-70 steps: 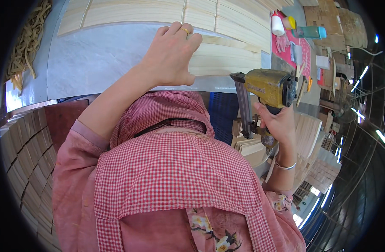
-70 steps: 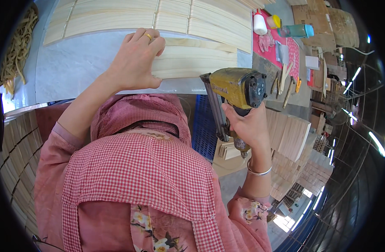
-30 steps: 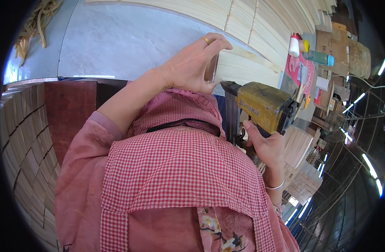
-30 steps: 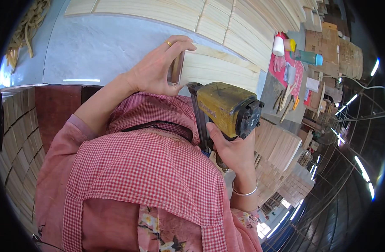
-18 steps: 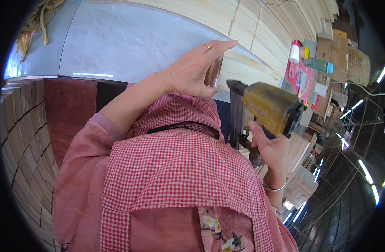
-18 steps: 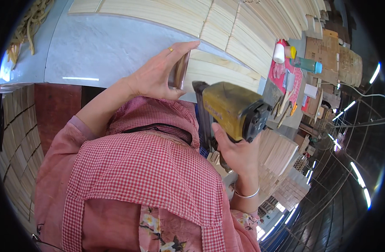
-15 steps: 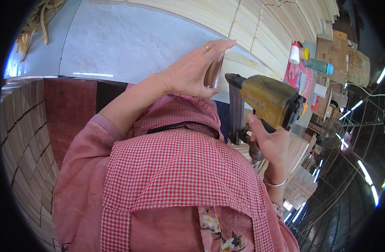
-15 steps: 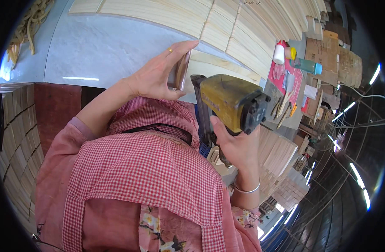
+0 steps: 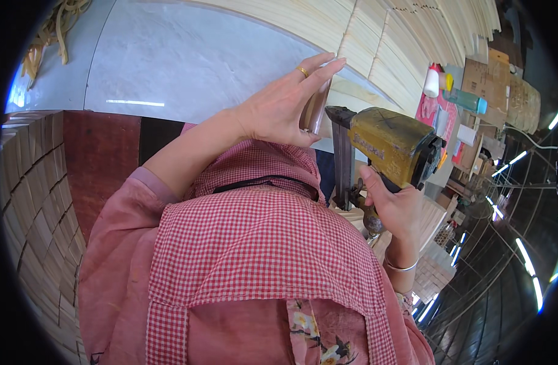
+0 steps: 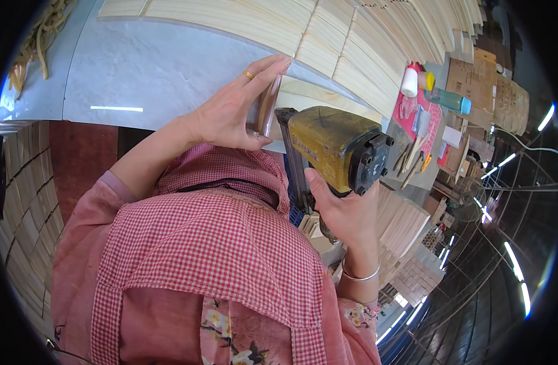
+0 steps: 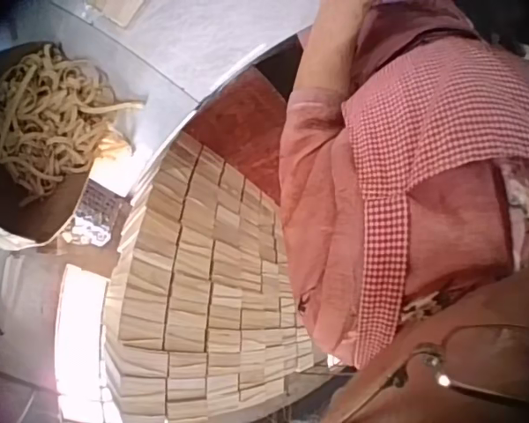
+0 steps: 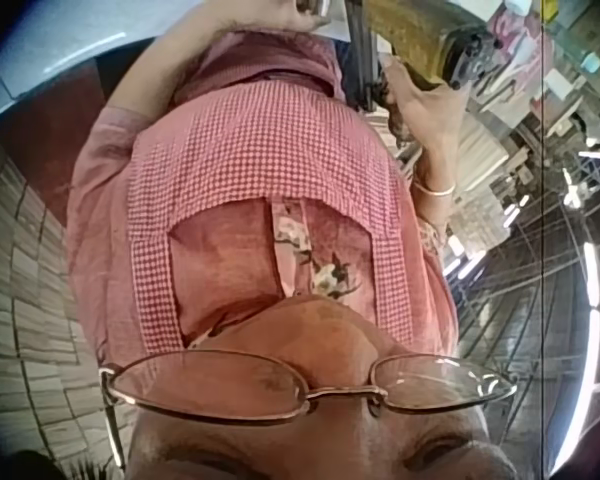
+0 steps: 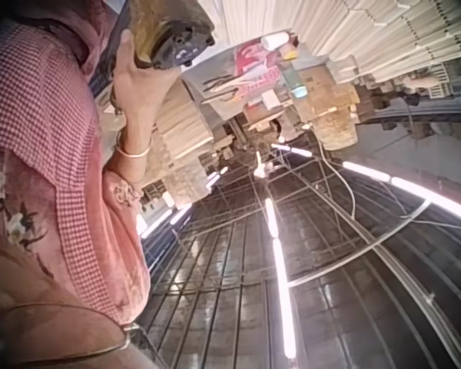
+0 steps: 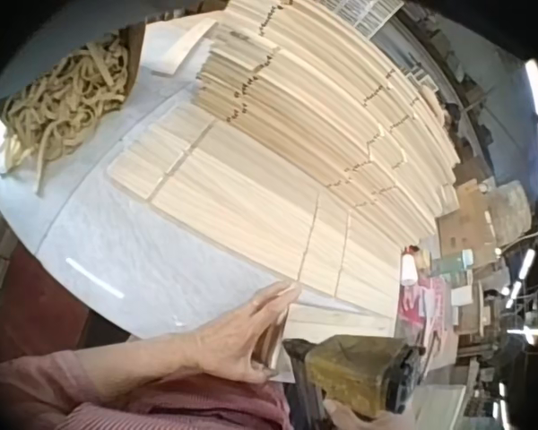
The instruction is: Assembling small wooden boxes using glue and a pneumatic nail gun.
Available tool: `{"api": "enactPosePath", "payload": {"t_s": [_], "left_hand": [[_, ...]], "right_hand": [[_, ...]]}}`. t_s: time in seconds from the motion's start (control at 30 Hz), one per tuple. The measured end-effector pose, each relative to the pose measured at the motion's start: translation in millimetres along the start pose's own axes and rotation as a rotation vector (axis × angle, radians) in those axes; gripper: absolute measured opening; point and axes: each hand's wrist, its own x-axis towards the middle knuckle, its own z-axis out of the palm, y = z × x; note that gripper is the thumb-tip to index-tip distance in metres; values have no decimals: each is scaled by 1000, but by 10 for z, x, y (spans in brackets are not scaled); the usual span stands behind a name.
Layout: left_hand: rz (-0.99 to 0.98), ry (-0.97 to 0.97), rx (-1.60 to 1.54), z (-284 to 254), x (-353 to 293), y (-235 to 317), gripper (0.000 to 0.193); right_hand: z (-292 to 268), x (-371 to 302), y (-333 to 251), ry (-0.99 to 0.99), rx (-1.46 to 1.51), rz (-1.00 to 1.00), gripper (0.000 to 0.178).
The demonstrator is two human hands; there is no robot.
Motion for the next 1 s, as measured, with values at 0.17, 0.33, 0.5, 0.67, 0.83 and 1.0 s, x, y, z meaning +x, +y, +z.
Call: {"api": "enactPosePath", "payload": {"t_s": [0.17,0.33,0.5,0.67,0.83,1.0], "left_hand": [[-21,36,-13,-74,-58,62,108],[-230,182,-102,-245,-165,205,90],[-644,305,-264,-265,32,310,51],[-726,206,-220,-76,280,288,41],[-775,185,-259,28,329,223,38],[-763,221,-305,57,311,155,38]], "right_hand": [[-38,45,-38,-17,-49,-35,24],[-110,105,-103,-54,-166,-32,27],[-202,199,-159,-51,-84,21,22],[-240,387,-277,-8,-9,81,22],[-278,516,-286,-53,-45,90,26],[-278,586,-242,-87,-44,11,22]]}}
